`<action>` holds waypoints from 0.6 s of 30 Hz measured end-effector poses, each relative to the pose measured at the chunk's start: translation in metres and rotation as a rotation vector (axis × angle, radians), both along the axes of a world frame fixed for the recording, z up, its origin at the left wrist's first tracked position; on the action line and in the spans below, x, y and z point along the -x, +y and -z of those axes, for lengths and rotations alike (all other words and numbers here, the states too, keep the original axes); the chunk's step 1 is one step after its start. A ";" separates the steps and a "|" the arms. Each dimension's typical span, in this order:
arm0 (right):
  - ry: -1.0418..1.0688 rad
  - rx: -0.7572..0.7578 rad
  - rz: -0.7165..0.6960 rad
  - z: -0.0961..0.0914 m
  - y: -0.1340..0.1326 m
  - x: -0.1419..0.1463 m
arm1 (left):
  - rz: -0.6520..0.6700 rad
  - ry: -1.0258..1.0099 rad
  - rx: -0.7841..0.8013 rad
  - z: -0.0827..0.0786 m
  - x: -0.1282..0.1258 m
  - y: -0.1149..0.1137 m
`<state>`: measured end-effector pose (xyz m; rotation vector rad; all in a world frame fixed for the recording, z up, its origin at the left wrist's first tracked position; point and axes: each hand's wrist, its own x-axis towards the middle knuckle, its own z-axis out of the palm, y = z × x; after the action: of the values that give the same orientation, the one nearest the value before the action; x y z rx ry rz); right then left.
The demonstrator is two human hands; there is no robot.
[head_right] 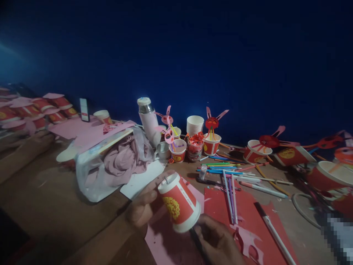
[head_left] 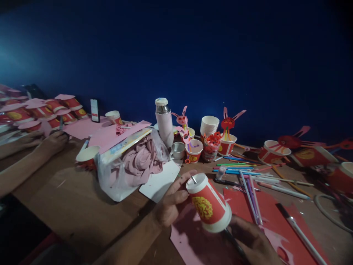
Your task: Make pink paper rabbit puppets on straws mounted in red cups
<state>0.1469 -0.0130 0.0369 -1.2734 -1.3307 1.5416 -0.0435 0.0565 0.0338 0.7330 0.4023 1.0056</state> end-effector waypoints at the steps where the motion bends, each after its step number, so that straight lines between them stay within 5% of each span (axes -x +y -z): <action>1: -0.083 -0.067 0.035 0.000 0.001 0.000 | -0.046 0.015 0.001 0.002 -0.002 0.000; 5: -0.395 -0.365 0.053 0.000 0.001 -0.001 | -0.118 0.077 -0.007 0.005 -0.006 -0.002; 8: -0.421 -0.413 0.053 0.003 0.000 -0.001 | -0.150 0.124 0.014 0.005 -0.008 -0.005; 15: 0.272 0.205 -0.094 0.003 0.000 0.005 | -0.124 0.018 0.098 0.004 -0.008 -0.006; 18: 0.444 0.261 -0.134 0.002 0.000 -0.001 | -0.167 -0.075 0.167 0.002 -0.004 0.000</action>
<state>0.1475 -0.0132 0.0345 -0.9237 -0.9668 2.0021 -0.0399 0.0567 0.0320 0.5153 0.4817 1.1382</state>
